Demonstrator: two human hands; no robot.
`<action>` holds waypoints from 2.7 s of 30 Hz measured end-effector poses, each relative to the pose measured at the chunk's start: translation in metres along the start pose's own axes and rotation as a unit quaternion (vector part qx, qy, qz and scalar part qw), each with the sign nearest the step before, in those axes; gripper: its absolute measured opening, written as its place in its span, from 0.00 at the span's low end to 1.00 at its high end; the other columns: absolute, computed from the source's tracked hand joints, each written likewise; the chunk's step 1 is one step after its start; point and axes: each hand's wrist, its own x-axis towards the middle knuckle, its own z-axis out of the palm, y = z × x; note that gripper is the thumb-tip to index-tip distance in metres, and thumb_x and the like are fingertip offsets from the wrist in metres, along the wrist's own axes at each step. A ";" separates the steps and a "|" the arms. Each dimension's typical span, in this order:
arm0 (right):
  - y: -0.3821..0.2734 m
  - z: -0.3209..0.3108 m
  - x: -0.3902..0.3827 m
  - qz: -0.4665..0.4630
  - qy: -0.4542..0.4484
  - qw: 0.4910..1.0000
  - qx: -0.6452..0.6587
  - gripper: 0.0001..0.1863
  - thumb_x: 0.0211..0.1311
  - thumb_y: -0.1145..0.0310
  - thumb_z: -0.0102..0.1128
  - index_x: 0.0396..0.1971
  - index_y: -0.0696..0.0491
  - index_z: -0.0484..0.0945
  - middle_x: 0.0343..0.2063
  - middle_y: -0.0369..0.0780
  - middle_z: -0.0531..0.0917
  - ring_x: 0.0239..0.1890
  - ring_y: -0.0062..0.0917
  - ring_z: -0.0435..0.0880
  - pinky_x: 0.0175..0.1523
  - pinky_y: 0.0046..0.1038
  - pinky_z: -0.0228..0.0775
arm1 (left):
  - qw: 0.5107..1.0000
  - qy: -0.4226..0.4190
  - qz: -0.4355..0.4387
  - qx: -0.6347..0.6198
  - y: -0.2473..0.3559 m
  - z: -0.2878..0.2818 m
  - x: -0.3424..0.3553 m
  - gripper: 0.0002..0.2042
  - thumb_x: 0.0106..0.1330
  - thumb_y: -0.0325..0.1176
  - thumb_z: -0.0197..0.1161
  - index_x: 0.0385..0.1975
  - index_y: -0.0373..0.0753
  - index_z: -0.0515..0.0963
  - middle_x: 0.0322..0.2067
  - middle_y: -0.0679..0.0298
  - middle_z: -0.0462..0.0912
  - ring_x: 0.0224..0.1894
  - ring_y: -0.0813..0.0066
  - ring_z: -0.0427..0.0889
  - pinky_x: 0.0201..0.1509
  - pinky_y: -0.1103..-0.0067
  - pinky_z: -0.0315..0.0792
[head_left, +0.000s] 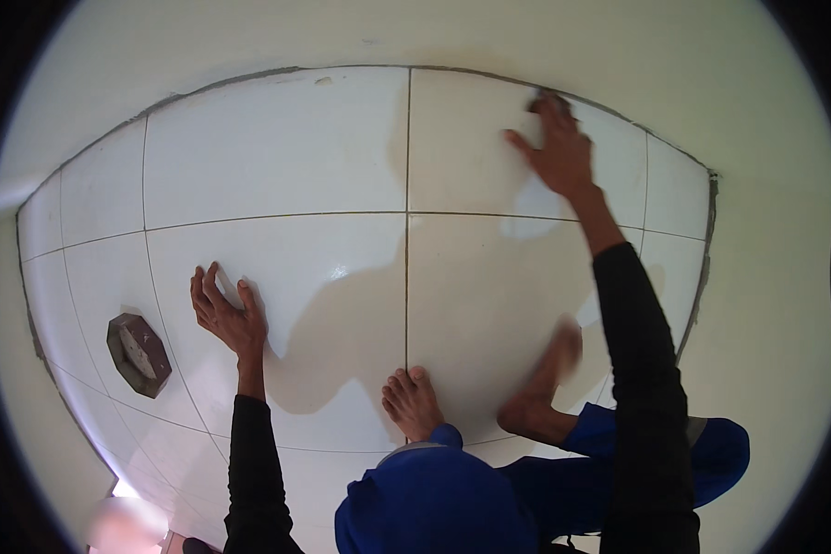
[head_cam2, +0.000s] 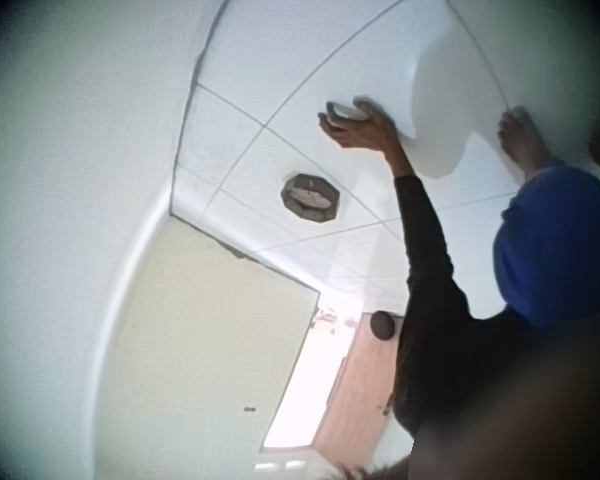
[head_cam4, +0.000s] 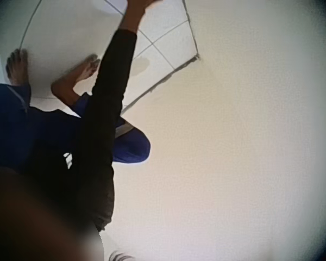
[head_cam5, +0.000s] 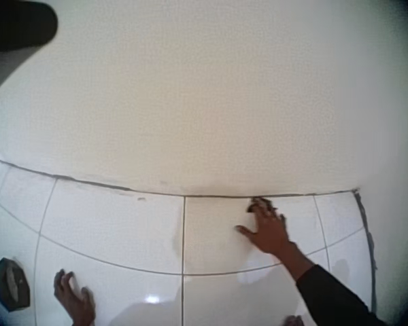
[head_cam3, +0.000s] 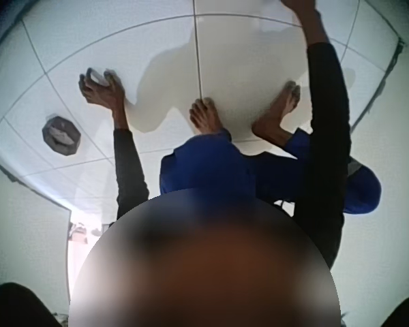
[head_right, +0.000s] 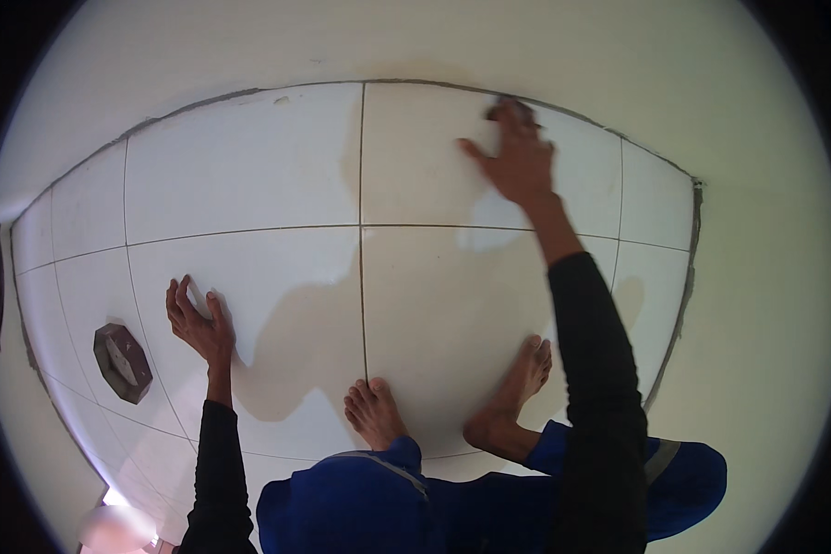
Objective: Applying and cleaning grout between floor tiles using a small tool and a cloth.
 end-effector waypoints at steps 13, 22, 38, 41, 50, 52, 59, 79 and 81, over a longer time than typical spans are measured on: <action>-0.247 0.037 -0.031 -0.147 0.066 0.979 0.125 0.48 0.62 0.27 0.67 0.66 0.54 0.74 0.76 0.43 0.65 0.83 0.53 0.54 0.76 0.78 0.48 | 1.000 0.000 -0.011 -0.017 0.012 0.005 0.005 0.26 0.77 0.47 0.61 0.72 0.46 0.72 0.76 0.53 0.67 0.79 0.51 0.63 0.78 0.50 0.55; -0.047 0.021 -0.009 0.090 0.027 0.996 0.005 0.52 0.65 0.25 0.62 0.73 0.53 0.69 0.77 0.43 0.65 0.83 0.49 0.55 0.72 0.79 0.54 | 1.000 0.000 -0.013 -0.011 0.013 -0.003 0.005 0.26 0.77 0.46 0.61 0.72 0.45 0.72 0.75 0.53 0.67 0.79 0.49 0.63 0.78 0.50 0.55; 0.057 0.031 -0.078 0.112 0.044 0.992 0.026 0.48 0.69 0.35 0.67 0.76 0.53 0.64 0.73 0.45 0.72 0.78 0.43 0.68 0.69 0.74 0.59 | 1.000 0.004 0.003 -0.007 0.004 -0.005 0.005 0.27 0.80 0.52 0.57 0.74 0.48 0.71 0.76 0.52 0.68 0.78 0.49 0.64 0.77 0.48 0.57; 0.254 -0.018 -0.108 0.258 0.106 0.960 0.035 0.39 0.73 0.38 0.64 0.72 0.52 0.71 0.69 0.43 0.78 0.69 0.44 0.77 0.64 0.66 0.71 | 1.000 -0.011 -0.017 -0.008 0.022 0.011 0.001 0.26 0.80 0.52 0.57 0.73 0.49 0.71 0.77 0.55 0.67 0.78 0.51 0.64 0.77 0.48 0.56; 0.163 -0.009 -0.092 0.252 0.041 0.967 -0.015 0.49 0.70 0.26 0.57 0.76 0.50 0.69 0.82 0.41 0.63 0.84 0.46 0.57 0.72 0.77 0.57 | 1.000 0.002 0.007 -0.023 0.002 0.006 0.004 0.26 0.80 0.52 0.56 0.72 0.46 0.73 0.76 0.56 0.68 0.78 0.52 0.64 0.76 0.50 0.57; 0.176 -0.016 -0.068 0.333 0.021 0.943 -0.018 0.50 0.71 0.23 0.51 0.77 0.50 0.67 0.83 0.42 0.61 0.84 0.48 0.56 0.73 0.78 0.54 | 1.000 0.004 0.007 -0.016 0.007 0.009 0.000 0.26 0.81 0.53 0.56 0.72 0.46 0.73 0.75 0.55 0.69 0.77 0.50 0.65 0.75 0.48 0.60; 0.221 -0.035 -0.049 0.261 0.011 0.963 0.063 0.51 0.70 0.23 0.54 0.77 0.49 0.66 0.81 0.41 0.65 0.81 0.51 0.62 0.71 0.76 0.60 | 1.000 -0.007 -0.003 -0.019 0.012 0.014 -0.002 0.27 0.81 0.52 0.56 0.73 0.45 0.72 0.77 0.55 0.68 0.78 0.51 0.64 0.75 0.48 0.57; 0.200 -0.023 -0.295 0.301 0.079 0.933 -0.178 0.15 0.76 0.59 0.60 0.56 0.40 0.88 0.41 0.34 0.94 0.42 0.33 0.91 0.61 0.59 0.68 | 0.999 0.002 0.053 0.010 -0.016 0.006 0.002 0.26 0.82 0.53 0.50 0.73 0.48 0.72 0.75 0.53 0.70 0.76 0.47 0.67 0.70 0.44 0.64; 0.225 -0.067 -0.293 0.284 -0.106 0.929 -0.211 0.14 0.75 0.62 0.61 0.55 0.36 0.89 0.34 0.32 0.92 0.37 0.31 0.91 0.55 0.52 0.66 | 0.999 -0.002 0.048 0.008 -0.018 0.011 0.002 0.27 0.83 0.54 0.49 0.73 0.48 0.72 0.75 0.53 0.70 0.76 0.47 0.68 0.69 0.44 0.65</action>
